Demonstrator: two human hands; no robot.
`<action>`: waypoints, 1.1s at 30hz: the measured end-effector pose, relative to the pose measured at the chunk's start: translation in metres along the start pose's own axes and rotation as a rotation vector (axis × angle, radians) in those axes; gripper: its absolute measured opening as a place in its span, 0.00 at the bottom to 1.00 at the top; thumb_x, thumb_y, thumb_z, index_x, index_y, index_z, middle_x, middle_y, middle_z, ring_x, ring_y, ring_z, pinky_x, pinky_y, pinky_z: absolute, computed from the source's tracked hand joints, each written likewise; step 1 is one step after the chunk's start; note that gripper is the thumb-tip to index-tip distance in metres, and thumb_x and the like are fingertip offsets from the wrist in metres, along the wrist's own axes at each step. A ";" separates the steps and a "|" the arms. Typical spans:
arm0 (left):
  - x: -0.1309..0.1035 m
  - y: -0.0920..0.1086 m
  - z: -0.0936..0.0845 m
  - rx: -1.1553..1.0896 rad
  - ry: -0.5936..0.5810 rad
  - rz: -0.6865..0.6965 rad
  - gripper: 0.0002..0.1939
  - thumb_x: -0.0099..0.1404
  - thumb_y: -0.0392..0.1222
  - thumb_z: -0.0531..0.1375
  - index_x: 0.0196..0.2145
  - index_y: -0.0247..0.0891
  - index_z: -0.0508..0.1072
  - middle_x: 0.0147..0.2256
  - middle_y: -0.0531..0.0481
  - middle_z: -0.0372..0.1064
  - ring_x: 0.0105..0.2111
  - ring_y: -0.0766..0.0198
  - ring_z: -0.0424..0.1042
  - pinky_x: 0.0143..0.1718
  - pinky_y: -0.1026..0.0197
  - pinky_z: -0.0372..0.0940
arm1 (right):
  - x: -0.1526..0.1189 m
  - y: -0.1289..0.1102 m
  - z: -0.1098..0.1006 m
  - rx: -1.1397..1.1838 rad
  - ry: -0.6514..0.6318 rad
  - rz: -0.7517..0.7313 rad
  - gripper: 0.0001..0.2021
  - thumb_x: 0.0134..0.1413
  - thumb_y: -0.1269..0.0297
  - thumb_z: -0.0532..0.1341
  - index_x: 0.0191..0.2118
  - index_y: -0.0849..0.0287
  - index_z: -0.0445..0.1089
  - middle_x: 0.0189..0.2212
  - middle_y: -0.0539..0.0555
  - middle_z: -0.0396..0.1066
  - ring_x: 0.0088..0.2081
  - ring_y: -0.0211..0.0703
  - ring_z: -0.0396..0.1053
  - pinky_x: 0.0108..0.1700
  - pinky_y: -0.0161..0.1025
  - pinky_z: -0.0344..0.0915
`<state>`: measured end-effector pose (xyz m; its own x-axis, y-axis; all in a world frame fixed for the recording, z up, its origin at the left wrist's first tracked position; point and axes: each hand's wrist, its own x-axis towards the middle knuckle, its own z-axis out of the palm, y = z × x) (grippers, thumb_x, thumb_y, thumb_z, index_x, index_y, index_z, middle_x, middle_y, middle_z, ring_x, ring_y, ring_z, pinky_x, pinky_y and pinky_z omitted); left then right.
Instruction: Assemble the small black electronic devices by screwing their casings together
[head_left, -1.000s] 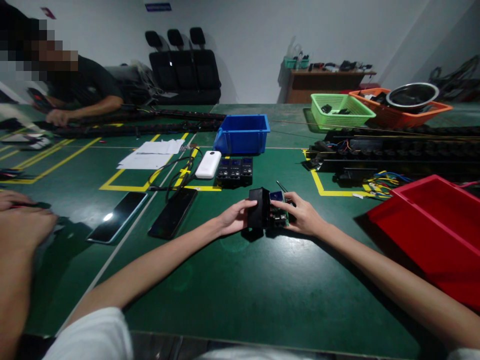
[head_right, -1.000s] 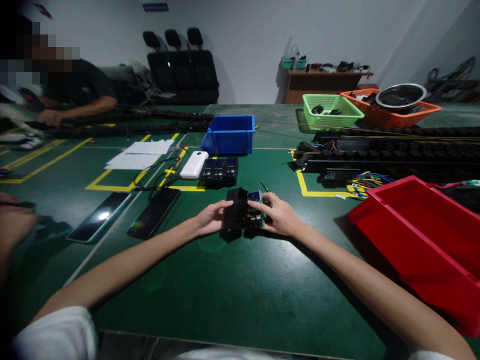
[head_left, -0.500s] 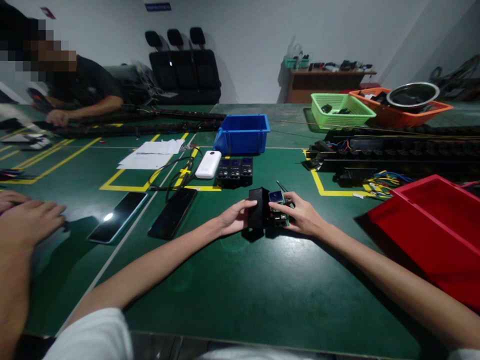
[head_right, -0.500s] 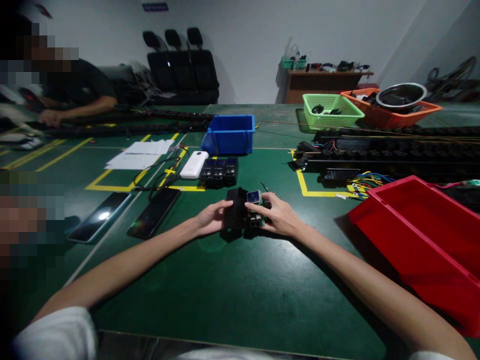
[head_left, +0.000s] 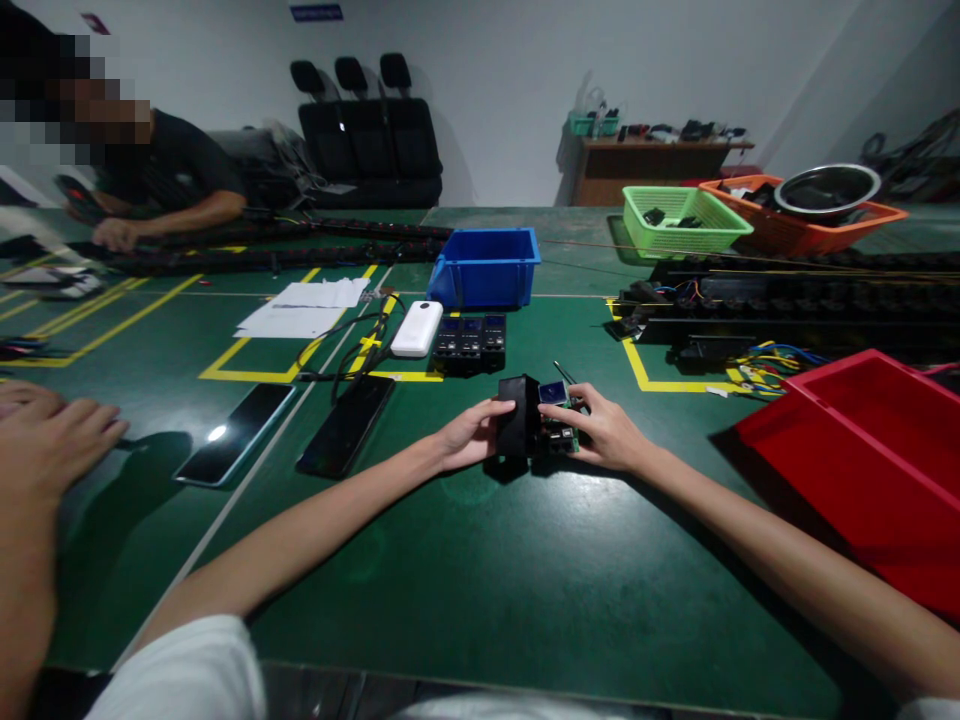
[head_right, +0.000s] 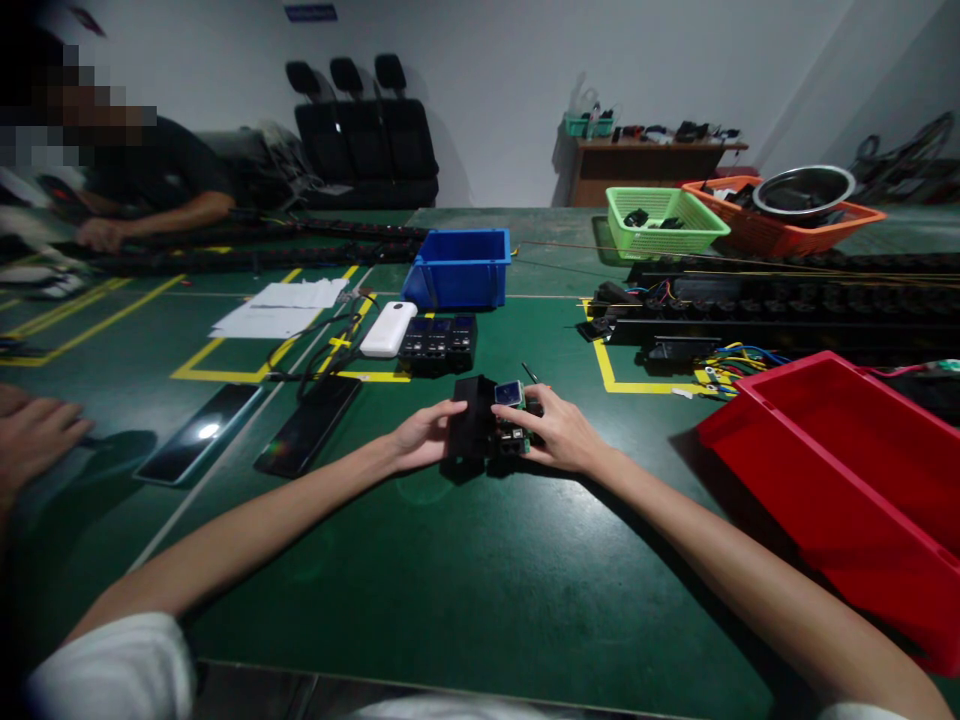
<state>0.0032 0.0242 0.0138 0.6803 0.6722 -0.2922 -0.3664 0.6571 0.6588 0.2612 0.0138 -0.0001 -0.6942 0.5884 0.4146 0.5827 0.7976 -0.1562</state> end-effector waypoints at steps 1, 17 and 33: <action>0.000 0.000 0.000 0.001 -0.003 0.002 0.17 0.62 0.38 0.61 0.49 0.31 0.73 0.44 0.37 0.77 0.41 0.55 0.77 0.51 0.51 0.67 | 0.000 0.000 0.000 -0.004 -0.002 -0.002 0.31 0.57 0.57 0.61 0.66 0.48 0.54 0.52 0.62 0.56 0.49 0.54 0.63 0.43 0.50 0.70; 0.000 0.000 0.005 0.055 0.050 0.014 0.17 0.61 0.36 0.63 0.48 0.34 0.72 0.42 0.43 0.76 0.37 0.61 0.77 0.45 0.56 0.68 | 0.001 0.002 0.008 0.161 0.243 0.008 0.35 0.49 0.57 0.66 0.59 0.55 0.50 0.52 0.64 0.65 0.52 0.55 0.68 0.46 0.52 0.71; -0.001 -0.001 0.001 0.128 0.046 0.028 0.22 0.60 0.38 0.65 0.52 0.38 0.69 0.44 0.44 0.74 0.39 0.62 0.75 0.44 0.57 0.68 | 0.002 0.000 0.004 0.126 0.170 0.024 0.27 0.49 0.57 0.65 0.53 0.57 0.56 0.53 0.65 0.64 0.52 0.56 0.67 0.47 0.52 0.70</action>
<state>0.0037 0.0225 0.0139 0.6400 0.7067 -0.3016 -0.2989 0.5907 0.7495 0.2584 0.0160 -0.0025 -0.5934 0.5847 0.5531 0.5334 0.8003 -0.2738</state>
